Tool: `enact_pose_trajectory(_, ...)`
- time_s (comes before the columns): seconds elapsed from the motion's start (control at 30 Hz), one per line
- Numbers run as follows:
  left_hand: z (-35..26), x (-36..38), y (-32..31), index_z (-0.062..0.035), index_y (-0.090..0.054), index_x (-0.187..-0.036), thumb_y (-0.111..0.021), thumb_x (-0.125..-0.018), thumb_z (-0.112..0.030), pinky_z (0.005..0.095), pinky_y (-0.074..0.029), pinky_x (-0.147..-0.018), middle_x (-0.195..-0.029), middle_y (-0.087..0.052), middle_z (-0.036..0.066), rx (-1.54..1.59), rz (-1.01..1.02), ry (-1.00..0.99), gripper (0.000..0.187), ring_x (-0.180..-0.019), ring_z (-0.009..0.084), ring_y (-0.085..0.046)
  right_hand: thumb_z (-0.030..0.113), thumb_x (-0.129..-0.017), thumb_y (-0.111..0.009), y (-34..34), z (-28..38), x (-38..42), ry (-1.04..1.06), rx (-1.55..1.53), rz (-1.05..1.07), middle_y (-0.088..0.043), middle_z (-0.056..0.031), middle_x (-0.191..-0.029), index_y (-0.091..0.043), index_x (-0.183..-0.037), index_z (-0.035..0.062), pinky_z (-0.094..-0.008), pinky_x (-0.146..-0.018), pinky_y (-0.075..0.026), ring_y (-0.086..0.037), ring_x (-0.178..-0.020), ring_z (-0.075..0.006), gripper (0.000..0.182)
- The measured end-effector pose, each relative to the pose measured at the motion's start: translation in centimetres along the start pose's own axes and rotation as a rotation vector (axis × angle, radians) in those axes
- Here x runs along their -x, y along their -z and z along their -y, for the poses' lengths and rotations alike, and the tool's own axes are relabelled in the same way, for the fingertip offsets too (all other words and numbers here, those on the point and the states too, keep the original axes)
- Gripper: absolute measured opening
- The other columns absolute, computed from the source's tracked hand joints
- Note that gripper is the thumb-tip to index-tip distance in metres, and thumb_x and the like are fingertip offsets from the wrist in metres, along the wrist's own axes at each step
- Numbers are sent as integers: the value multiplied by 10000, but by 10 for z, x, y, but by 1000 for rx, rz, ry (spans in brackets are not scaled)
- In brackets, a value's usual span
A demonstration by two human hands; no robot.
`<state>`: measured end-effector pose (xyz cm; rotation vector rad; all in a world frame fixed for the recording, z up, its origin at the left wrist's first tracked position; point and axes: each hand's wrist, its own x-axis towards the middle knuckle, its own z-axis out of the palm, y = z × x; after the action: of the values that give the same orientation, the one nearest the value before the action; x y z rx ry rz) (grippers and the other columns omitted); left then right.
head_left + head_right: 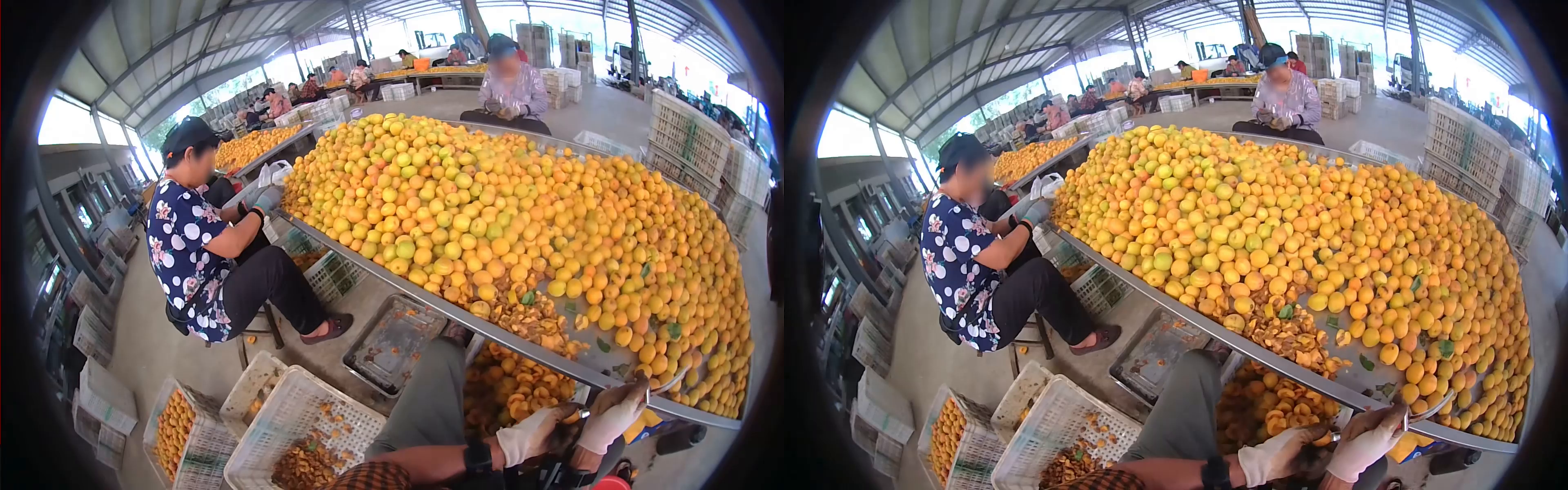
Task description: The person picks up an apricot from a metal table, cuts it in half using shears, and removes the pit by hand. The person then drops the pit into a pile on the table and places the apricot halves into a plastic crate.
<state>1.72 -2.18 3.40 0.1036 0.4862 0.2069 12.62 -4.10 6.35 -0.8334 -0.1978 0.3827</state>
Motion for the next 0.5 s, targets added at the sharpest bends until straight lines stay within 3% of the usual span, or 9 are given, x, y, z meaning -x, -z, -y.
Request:
enact_pose_trajectory(0.1, 2, -6, 5, -89, -506, -1139, -476, -970, -215, 294, -516, -760, -979, -601, 86, 35, 67, -74, 213, -830, 168, -591, 282, -963, -512, -21, 4, 6, -40, 53, -55, -381, 48, -597, -554, -1023, 69, -211, -363, -265, -331, -418, -57, 225)
enact_pose_trajectory(0.17, 7, -9, -1, -80, -519, -1121, -478, -968, -211, 297, -514, -770, -972, -604, 71, 20, 79, -219, 206, -850, 163, -590, 290, -962, -521, -25, -9, 8, 91, 241, -209, -451, 26, -716, -547, -1084, 52, -195, -467, -336, -412, -553, -67, 269)
enact_pose_trajectory(0.2, 12, -26, 10, -71, -531, -1117, -478, -966, -207, 290, -509, -749, -990, -604, 59, -12, 110, -282, 209, -867, 170, -596, 308, -962, -519, -2, -26, 1, 114, 301, -145, -477, 8, -800, -535, -1116, 41, -183, -532, -353, -438, -631, -73, 308)
enact_pose_trajectory(0.3, 11, -33, 17, -62, -546, -1121, -493, -957, -202, 281, -477, -785, -1024, -601, 50, -17, -47, -238, 221, -923, 158, -575, 335, -967, -504, -3, -23, -9, 36, 226, -264, -448, 39, -727, -547, -1045, 55, -193, -496, -349, -410, -583, -67, 294)
enact_pose_trajectory(0.33, 5, -26, 14, -62, -546, -1121, -493, -957, -202, 281, -477, -785, -1024, -601, 50, -12, -51, -240, 221, -923, 158, -575, 378, -964, -499, 11, -10, -17, -178, 99, 39, -415, 73, -659, -547, -940, 95, -216, -480, -363, -393, -552, -64, 288)
enact_pose_trajectory(0.4, -6, -11, 0, -49, -535, -1134, -511, -944, -224, 291, -467, -775, -999, -573, 51, -586, -28, -447, 260, -863, 148, -556, 387, -958, -508, 40, -34, -38, -239, -63, 118, -379, 67, -652, -532, -908, 127, -229, -449, -331, -361, -535, -56, 266)
enact_pose_trajectory(0.43, 1, -35, 26, -51, -555, -1099, -534, -921, -200, 279, -445, -823, -997, -572, 54, -554, 74, -493, 233, -954, 143, -542, 395, -952, -516, 57, -40, -45, -284, -222, 187, -343, 60, -644, -518, -875, 158, -243, -419, -299, -329, -517, -48, 249)
enact_pose_trajectory(0.47, -15, -10, 9, -50, -557, -1108, -564, -888, -135, 292, -445, -882, -1062, -550, 76, -818, 58, -473, 237, -1056, 164, -521, 429, -950, -504, 41, -36, -38, -317, -242, 89, -316, 70, -581, -515, -842, 187, -252, -370, -269, -303, -476, -54, 266)
enact_pose_trajectory(0.5, -10, -14, 29, -39, -547, -1140, -583, -856, -78, 321, -466, -899, -1146, -512, 94, -1266, 218, -809, 289, -1107, 196, -506, 401, -965, -482, 33, -36, -35, -59, 73, 102, -300, 70, -554, -526, -834, 194, -254, -352, -258, -279, -444, -65, 249)
